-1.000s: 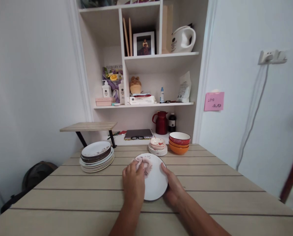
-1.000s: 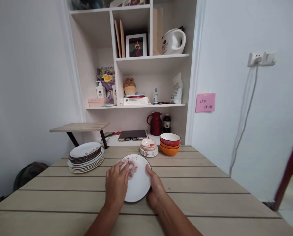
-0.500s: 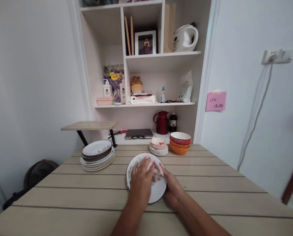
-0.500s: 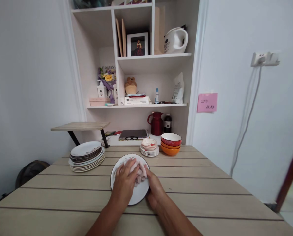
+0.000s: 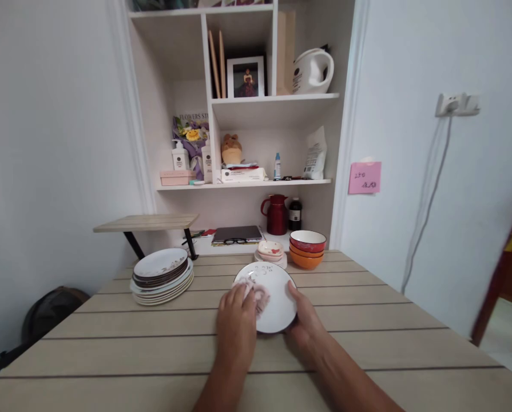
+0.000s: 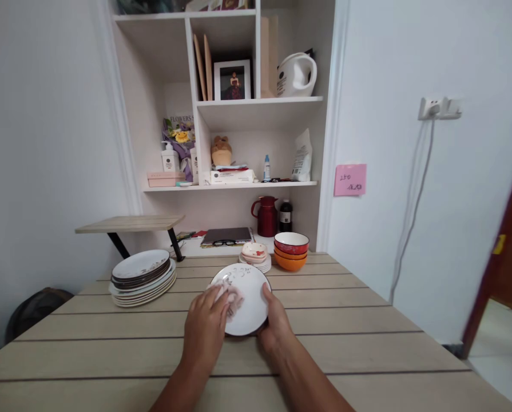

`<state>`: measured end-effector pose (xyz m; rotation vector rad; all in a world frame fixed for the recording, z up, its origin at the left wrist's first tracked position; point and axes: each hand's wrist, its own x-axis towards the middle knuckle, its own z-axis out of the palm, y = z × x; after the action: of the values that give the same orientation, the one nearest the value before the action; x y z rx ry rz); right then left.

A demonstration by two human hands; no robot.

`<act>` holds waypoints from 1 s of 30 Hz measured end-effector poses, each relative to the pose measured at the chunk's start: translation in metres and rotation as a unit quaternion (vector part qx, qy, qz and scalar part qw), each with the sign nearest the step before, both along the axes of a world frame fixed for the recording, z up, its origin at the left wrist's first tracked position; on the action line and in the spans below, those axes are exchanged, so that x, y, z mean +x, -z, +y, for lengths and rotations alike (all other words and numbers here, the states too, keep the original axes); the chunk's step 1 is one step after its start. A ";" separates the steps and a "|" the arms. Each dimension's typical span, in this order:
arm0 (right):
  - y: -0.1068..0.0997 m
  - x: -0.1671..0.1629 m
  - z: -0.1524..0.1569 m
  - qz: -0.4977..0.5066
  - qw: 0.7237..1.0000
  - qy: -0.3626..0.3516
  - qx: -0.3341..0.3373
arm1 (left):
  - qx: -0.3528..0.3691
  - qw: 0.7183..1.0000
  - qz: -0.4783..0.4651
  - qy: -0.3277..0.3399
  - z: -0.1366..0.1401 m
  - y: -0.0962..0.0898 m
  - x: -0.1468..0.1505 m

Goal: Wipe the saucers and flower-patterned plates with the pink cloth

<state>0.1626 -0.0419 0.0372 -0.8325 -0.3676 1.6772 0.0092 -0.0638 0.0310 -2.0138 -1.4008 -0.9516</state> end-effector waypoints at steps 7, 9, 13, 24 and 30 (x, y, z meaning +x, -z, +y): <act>-0.004 0.002 -0.003 0.006 0.998 -0.039 0.045 | -0.002 0.994 0.017 0.108 0.002 0.007 0.012; -0.002 -0.008 -0.007 0.002 0.996 -0.066 0.051 | -0.025 0.995 0.017 0.091 0.003 0.004 0.010; 0.001 -0.022 -0.011 -0.012 0.995 -0.084 0.049 | -0.053 0.999 -0.010 0.003 0.004 -0.002 0.004; 0.003 0.003 0.001 0.027 0.996 -0.059 0.053 | -0.006 0.997 0.015 0.073 -0.001 0.008 0.012; 0.006 -0.014 -0.006 -0.006 0.993 -0.102 0.061 | -0.044 0.997 0.011 0.057 0.007 0.010 0.012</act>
<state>0.1490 -0.0482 0.0312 -0.7341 -0.5732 1.8180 0.0214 -0.0571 0.0205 -2.1826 -1.3493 -0.9279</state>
